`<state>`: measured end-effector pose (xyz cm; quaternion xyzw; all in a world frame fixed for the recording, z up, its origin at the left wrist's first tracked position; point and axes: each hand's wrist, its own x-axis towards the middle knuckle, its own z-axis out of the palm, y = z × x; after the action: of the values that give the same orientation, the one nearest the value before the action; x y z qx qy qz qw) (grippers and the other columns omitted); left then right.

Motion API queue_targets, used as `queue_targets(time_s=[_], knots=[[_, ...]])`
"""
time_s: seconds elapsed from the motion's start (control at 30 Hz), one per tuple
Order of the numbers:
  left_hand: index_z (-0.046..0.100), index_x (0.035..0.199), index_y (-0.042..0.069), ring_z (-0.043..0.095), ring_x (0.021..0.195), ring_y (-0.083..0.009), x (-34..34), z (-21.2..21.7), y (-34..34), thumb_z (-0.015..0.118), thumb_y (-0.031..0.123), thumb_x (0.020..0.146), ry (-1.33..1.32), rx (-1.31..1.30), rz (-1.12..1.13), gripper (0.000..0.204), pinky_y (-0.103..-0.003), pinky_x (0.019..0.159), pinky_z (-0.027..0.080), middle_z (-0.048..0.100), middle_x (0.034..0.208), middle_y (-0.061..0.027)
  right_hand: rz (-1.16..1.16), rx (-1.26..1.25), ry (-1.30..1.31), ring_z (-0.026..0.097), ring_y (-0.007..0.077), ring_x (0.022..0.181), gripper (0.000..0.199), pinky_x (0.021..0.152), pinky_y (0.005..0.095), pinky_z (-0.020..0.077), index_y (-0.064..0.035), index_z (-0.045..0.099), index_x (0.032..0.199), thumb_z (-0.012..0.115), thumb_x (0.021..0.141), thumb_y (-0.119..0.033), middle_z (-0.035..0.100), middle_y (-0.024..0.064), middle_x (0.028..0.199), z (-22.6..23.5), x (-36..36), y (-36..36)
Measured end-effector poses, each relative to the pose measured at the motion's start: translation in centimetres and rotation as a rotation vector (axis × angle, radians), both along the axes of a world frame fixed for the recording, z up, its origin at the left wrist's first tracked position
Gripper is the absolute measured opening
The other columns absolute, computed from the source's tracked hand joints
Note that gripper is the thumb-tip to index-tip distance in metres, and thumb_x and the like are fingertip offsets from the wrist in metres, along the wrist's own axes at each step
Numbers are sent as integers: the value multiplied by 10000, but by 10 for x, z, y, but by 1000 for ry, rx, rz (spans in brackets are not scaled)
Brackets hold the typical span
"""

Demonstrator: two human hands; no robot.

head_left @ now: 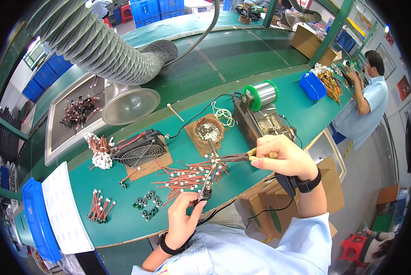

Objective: The person picks up a circuit board and a wire, joins them using a soldering iron, and then trims the excess wire with pliers. This process is repeated for another circuit board and wire before the person cleans the soldering iron tip.

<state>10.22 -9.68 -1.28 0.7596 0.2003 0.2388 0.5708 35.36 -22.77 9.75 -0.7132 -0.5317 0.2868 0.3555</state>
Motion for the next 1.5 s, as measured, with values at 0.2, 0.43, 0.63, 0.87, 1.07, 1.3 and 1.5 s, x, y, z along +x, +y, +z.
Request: queue_targets(time_s=[0.2, 0.43, 0.63, 0.87, 1.07, 1.3, 1.5], knots=[[562, 932, -57, 598, 821, -138, 1, 1, 0, 635, -66, 816, 17, 5, 19, 137, -257, 736, 522, 588, 921, -102, 13, 15, -50, 432, 184, 618, 240, 578, 321, 326, 12, 571, 666, 670, 802, -160, 438, 60, 626, -6, 2, -1], [556, 922, -47, 614, 785, -139, 2, -6, 4, 650, -28, 830, 19, -39, 62, 133, -259, 705, 522, 604, 901, -98, -120, 73, 15, 470, 189, 632, 241, 588, 309, 349, 3, 569, 661, 674, 799, -164, 477, 71, 643, -11, -4, -9], [547, 924, -42, 618, 799, -121, -1, -8, 12, 642, -14, 850, -11, -189, 101, 124, -254, 702, 522, 616, 919, -89, -211, 68, -465, 513, 241, 786, 223, 699, 347, 392, -38, 561, 623, 699, 738, -171, 505, 68, 724, -54, -47, -34], [537, 930, -39, 608, 798, -110, -6, -11, 12, 635, -14, 856, -12, -231, 103, 126, -248, 708, 517, 617, 924, -83, -250, 93, -750, 510, 282, 886, 163, 776, 385, 400, -68, 596, 635, 699, 689, -181, 511, 60, 772, -87, -57, -20], [525, 938, -31, 594, 820, -100, -9, -9, 8, 624, -19, 862, -8, -229, 92, 126, -238, 730, 498, 614, 929, -74, -230, -36, -769, 505, 258, 809, 154, 726, 372, 401, -69, 608, 648, 684, 700, -193, 515, 58, 744, -89, -60, -11], [503, 963, -19, 576, 875, -82, -11, -9, 11, 595, -38, 873, 30, -246, 62, 130, -219, 786, 460, 618, 953, -62, -313, -32, -703, 499, 252, 784, 163, 714, 368, 396, -71, 603, 640, 682, 702, -199, 499, 58, 717, -64, -59, -20], [502, 963, -19, 573, 872, -80, -9, -8, 11, 593, -41, 873, 30, -276, 53, 130, -219, 781, 461, 615, 942, -57, -249, 77, -823, 495, 252, 779, 167, 734, 379, 390, -75, 598, 629, 680, 699, -204, 484, 67, 694, -59, -59, -17]])
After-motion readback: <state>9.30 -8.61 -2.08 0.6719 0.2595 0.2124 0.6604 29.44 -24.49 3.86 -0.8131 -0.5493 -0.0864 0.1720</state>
